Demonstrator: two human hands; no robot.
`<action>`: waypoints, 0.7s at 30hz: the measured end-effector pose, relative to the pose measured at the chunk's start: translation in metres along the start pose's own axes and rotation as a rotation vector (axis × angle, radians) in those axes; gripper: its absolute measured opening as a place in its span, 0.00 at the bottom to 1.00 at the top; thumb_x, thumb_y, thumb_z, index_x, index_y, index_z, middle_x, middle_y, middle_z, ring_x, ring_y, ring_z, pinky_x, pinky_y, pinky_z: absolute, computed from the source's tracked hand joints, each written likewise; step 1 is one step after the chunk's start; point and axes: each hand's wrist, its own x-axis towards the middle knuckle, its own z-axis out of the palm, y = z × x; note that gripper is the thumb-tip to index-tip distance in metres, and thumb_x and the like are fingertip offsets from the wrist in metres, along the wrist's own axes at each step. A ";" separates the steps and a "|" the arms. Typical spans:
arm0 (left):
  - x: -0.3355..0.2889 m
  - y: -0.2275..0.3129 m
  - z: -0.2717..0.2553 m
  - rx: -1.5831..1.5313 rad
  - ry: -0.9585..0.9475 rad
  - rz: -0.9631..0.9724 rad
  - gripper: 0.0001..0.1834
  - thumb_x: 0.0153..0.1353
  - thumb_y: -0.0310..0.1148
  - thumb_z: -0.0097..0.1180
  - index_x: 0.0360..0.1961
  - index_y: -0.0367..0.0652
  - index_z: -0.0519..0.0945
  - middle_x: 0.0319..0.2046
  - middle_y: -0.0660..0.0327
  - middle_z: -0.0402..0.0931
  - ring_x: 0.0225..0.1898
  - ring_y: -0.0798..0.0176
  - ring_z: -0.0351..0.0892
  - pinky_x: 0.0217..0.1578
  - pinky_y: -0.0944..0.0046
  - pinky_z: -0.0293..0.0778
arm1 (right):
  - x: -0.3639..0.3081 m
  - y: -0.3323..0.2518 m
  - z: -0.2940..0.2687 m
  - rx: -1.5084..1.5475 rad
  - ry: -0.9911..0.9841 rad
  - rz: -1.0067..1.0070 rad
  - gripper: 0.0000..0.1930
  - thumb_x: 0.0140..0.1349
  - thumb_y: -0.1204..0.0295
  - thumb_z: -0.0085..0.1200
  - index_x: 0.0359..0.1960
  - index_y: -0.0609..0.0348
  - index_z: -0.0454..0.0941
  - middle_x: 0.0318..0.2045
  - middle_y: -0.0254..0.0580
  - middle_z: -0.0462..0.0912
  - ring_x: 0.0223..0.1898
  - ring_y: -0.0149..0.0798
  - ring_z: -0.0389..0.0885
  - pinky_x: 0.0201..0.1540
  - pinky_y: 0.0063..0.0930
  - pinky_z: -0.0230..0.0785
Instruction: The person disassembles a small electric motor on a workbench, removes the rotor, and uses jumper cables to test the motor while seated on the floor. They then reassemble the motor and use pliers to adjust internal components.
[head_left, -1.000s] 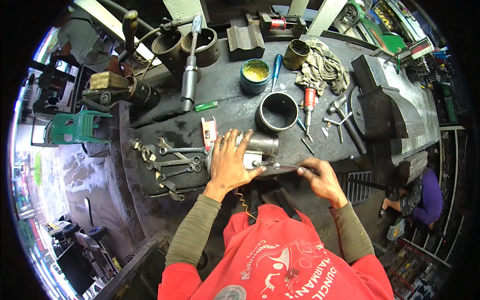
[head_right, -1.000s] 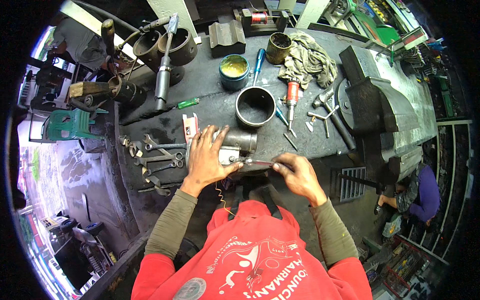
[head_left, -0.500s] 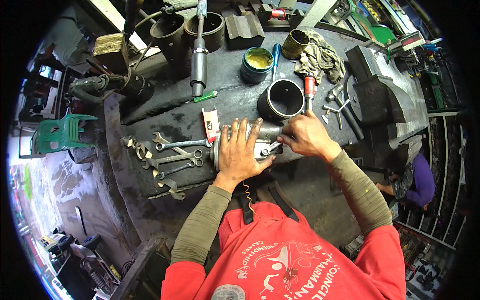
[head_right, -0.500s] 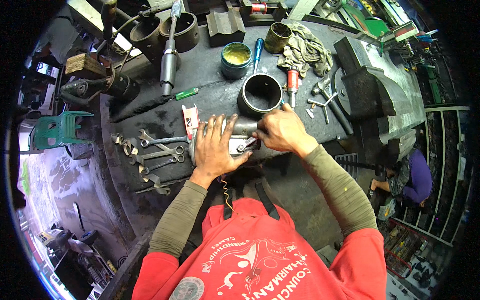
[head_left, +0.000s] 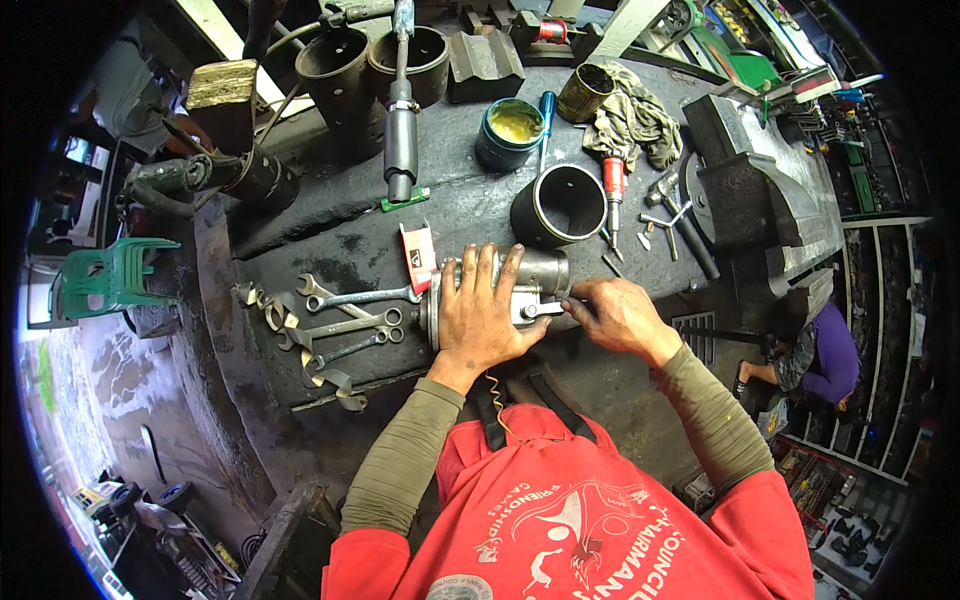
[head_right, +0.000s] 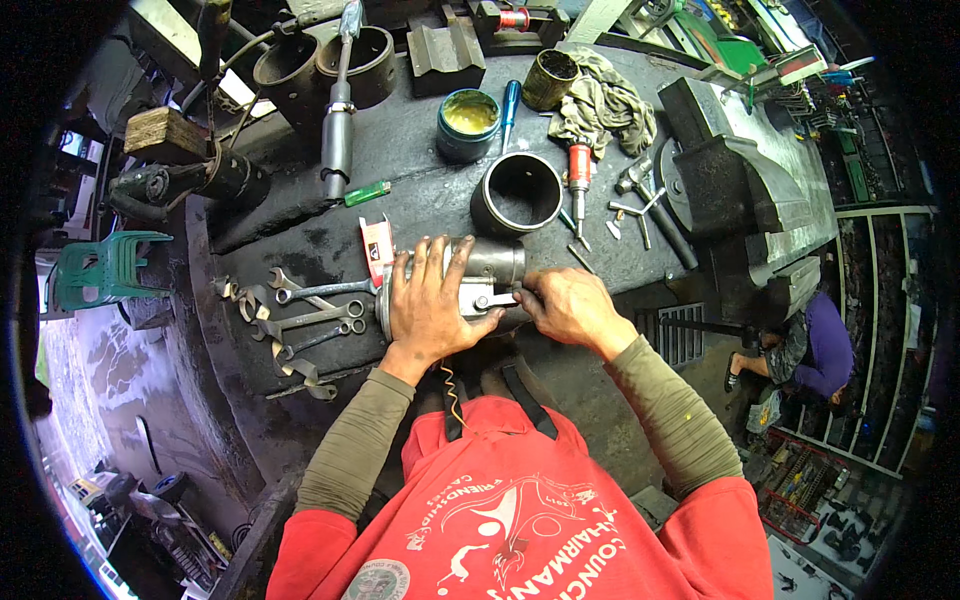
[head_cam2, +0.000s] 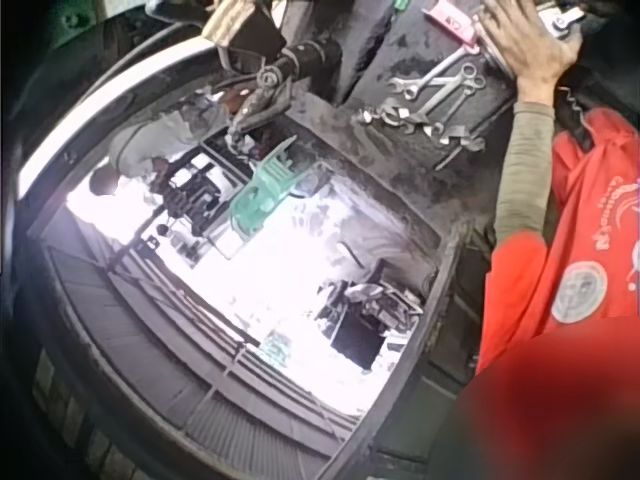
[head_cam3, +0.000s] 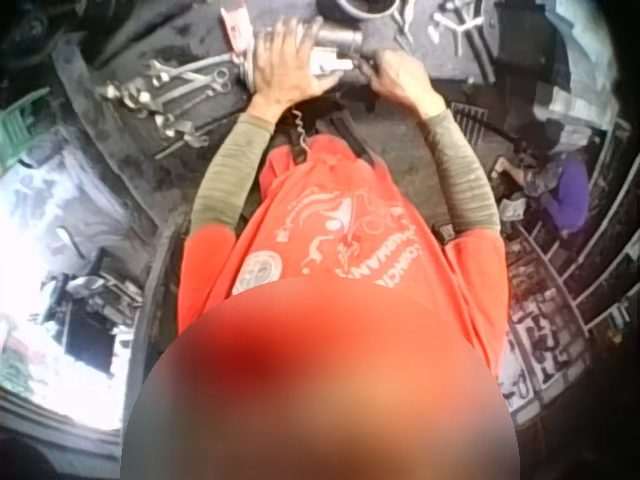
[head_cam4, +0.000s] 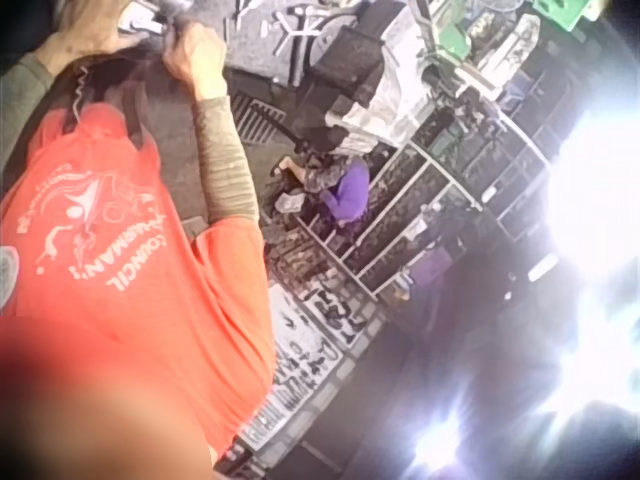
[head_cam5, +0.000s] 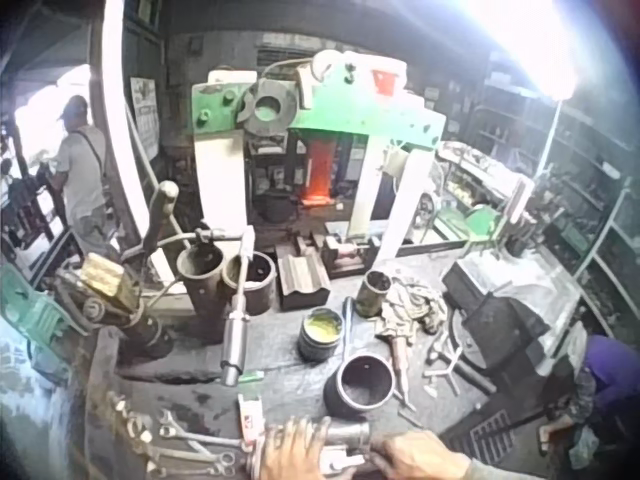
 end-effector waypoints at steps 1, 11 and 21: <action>0.000 0.000 0.000 -0.003 -0.008 -0.009 0.57 0.46 0.66 0.73 0.75 0.50 0.70 0.67 0.48 0.71 0.71 0.43 0.66 0.73 0.38 0.56 | 0.002 0.003 -0.001 -0.026 -0.031 -0.011 0.14 0.69 0.58 0.62 0.42 0.56 0.89 0.31 0.57 0.88 0.37 0.61 0.88 0.42 0.56 0.78; 0.003 -0.003 0.001 0.039 -0.052 0.011 0.53 0.46 0.68 0.71 0.68 0.46 0.78 0.67 0.46 0.70 0.71 0.44 0.65 0.71 0.36 0.57 | -0.020 0.006 0.024 -0.078 0.240 -0.204 0.13 0.70 0.59 0.62 0.33 0.56 0.83 0.27 0.46 0.83 0.30 0.56 0.84 0.34 0.52 0.75; 0.004 -0.003 0.008 0.053 -0.002 0.024 0.52 0.46 0.68 0.71 0.66 0.44 0.80 0.65 0.44 0.72 0.70 0.43 0.68 0.68 0.38 0.61 | 0.023 0.037 0.004 -0.054 0.145 -0.502 0.15 0.65 0.58 0.66 0.31 0.56 0.81 0.25 0.44 0.79 0.31 0.53 0.84 0.33 0.48 0.74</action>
